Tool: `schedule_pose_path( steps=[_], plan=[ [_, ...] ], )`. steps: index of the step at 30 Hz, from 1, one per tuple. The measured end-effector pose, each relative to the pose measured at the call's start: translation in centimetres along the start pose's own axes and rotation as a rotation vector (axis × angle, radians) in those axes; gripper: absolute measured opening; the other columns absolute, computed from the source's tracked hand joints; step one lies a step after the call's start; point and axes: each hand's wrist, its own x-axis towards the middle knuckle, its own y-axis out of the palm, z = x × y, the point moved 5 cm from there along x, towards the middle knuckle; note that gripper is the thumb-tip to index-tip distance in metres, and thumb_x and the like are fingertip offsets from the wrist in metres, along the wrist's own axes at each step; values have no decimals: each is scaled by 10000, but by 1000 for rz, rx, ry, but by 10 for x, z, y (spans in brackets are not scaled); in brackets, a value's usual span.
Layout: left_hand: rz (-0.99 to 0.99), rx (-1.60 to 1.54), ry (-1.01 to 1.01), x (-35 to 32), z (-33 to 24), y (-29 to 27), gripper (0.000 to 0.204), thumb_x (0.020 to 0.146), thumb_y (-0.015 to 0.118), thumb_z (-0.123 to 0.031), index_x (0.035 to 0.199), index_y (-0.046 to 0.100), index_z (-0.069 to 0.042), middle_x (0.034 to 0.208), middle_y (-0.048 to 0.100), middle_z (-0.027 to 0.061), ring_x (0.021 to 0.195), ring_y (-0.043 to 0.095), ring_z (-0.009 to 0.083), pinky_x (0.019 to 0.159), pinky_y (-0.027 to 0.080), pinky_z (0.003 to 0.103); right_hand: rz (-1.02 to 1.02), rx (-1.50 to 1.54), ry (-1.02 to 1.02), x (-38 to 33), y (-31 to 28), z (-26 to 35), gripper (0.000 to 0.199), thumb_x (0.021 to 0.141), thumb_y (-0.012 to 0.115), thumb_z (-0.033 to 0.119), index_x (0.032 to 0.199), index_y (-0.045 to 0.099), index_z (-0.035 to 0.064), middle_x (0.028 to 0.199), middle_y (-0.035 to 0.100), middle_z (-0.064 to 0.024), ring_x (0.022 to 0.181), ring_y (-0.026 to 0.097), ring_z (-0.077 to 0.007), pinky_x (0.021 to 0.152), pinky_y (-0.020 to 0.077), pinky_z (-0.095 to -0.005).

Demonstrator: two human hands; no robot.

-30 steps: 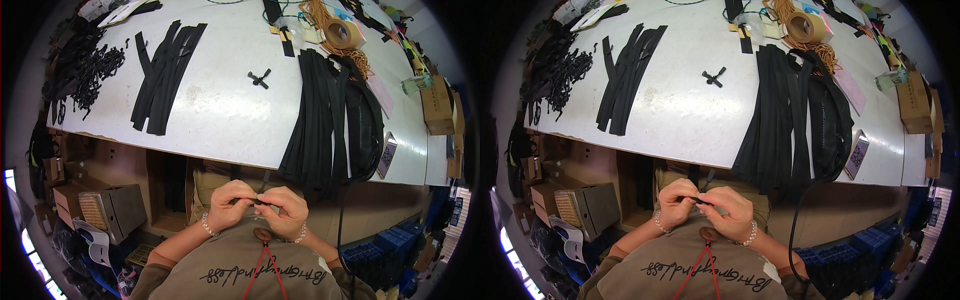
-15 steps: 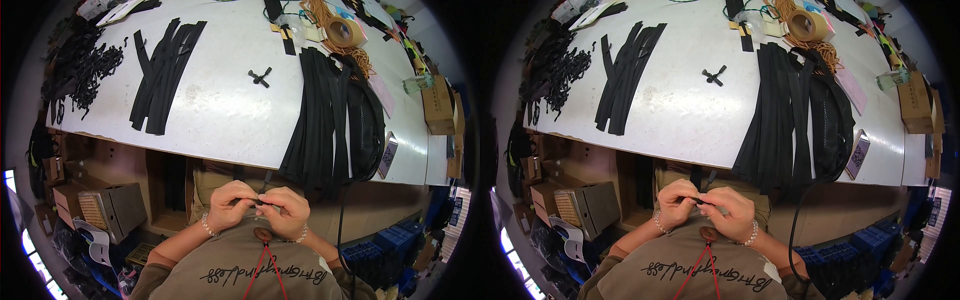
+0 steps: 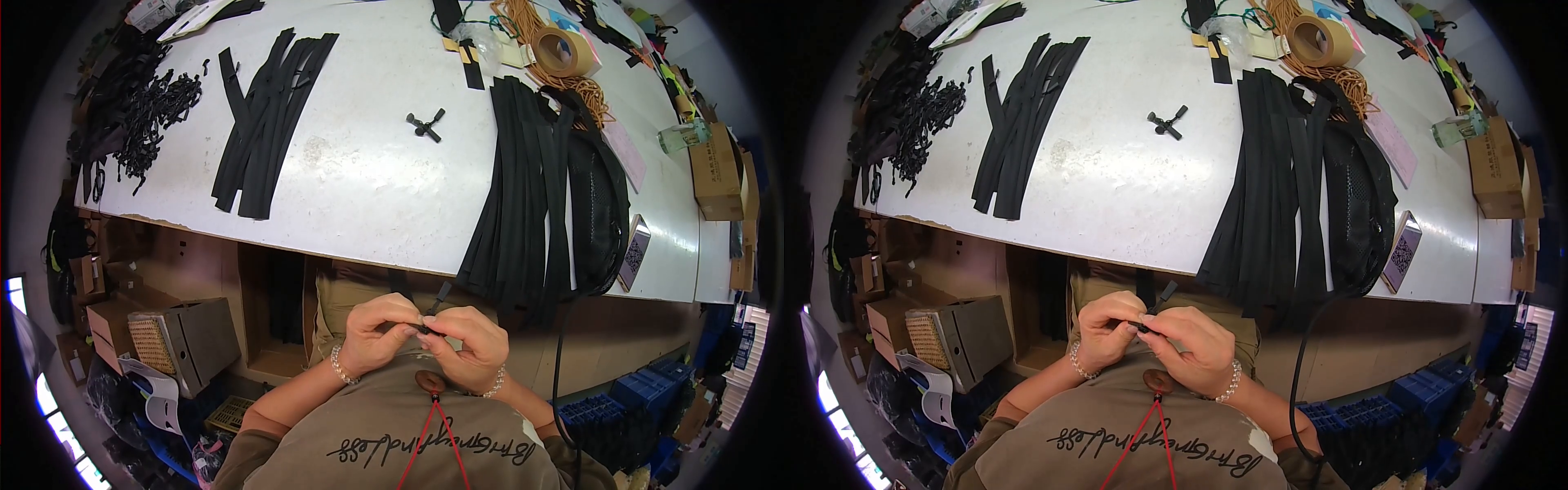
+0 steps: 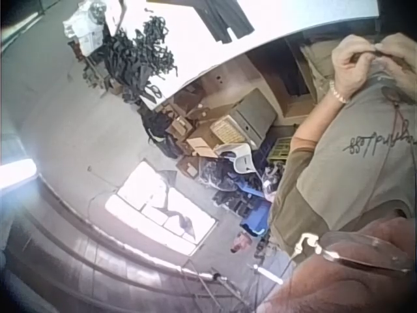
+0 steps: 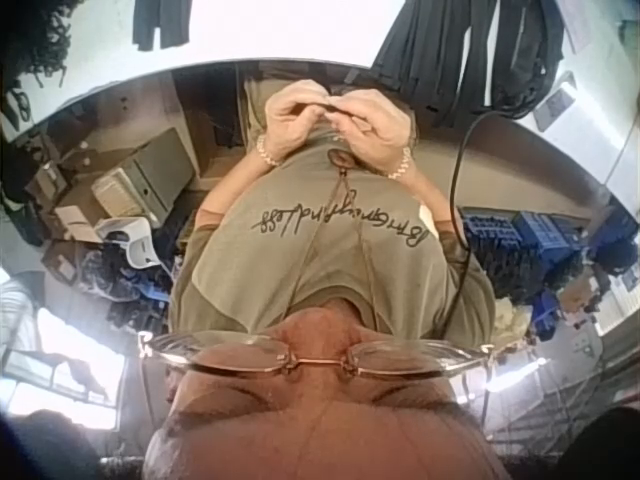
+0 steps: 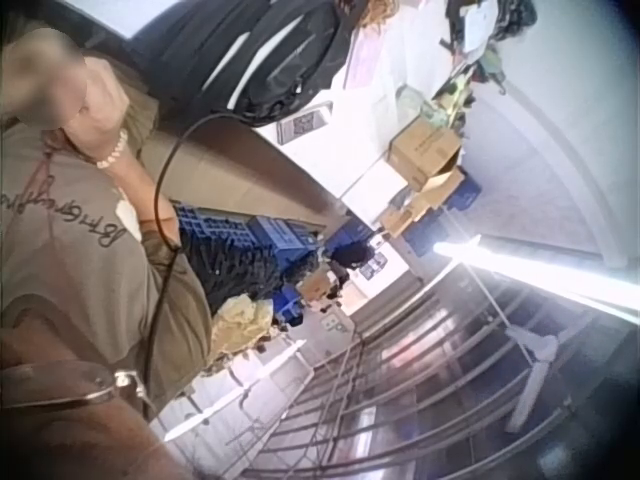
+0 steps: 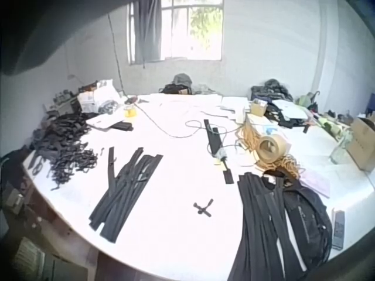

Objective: Assembling small plastic clips onto black fabric or rubber straps.

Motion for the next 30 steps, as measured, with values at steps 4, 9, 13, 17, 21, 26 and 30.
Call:
schedule_pose_path(
  steps=[4, 9, 13, 17, 21, 26, 30],
  plan=[
    [0, -31, -5, 0, 2, 0, 72, 783, 608, 8, 854, 617, 6, 773, 601, 99, 674, 555, 173, 588, 432, 260, -5, -24, -28, 1, 0, 3, 223, 659, 725, -20, 862, 639, 11, 756, 625, -91, 638, 608, -183, 547, 490, -256],
    [-1, -47, 7, 0, 4, 0, 71, 779, 612, 9, 850, 617, 8, 775, 599, 102, 682, 557, 177, 602, 436, 262, 5, -42, -45, 1, 0, 3, 224, 657, 726, -17, 861, 640, 18, 764, 621, -88, 628, 602, -182, 536, 484, -253],
    [-1, -56, 5, 0, 5, 0, 64, 791, 604, 6, 854, 614, 9, 781, 596, 102, 694, 556, 174, 616, 437, 263, 11, -46, -49, 1, 1, 1, 233, 660, 724, -19, 869, 628, 18, 770, 616, -87, 632, 605, -175, 539, 482, -247],
    [-118, -44, -172, -6, 15, -2, 60, 819, 596, -11, 875, 607, 9, 796, 599, 77, 706, 550, 133, 628, 443, 242, -36, 121, 221, -9, 6, -22, 209, 694, 703, -34, 875, 607, 6, 772, 615, -79, 647, 608, -139, 565, 486, -230],
    [-236, -123, -496, -15, 42, -2, 63, 841, 588, -30, 887, 600, 11, 805, 598, 40, 710, 546, 94, 633, 452, 216, -80, 465, 564, -20, 14, -58, 93, 784, 621, -53, 865, 577, -39, 777, 602, -48, 660, 584, -86, 584, 480, -193],
    [-246, -314, -656, -17, 58, -2, 70, 849, 584, -42, 881, 600, 18, 807, 608, 15, 713, 548, 61, 626, 466, 205, -92, 606, 800, -36, 22, -90, 57, 816, 590, -36, 865, 572, -57, 740, 595, -45, 610, 573, -91, 561, 478, -206],
    [-244, -152, -663, -11, 59, -6, 78, 846, 588, -43, 884, 614, 20, 815, 622, 26, 707, 549, 53, 635, 464, 195, -93, 630, 827, -43, 27, -98, 56, 827, 591, -7, 861, 581, -50, 736, 590, -37, 573, 550, -72, 516, 457, -193]
  ],
)
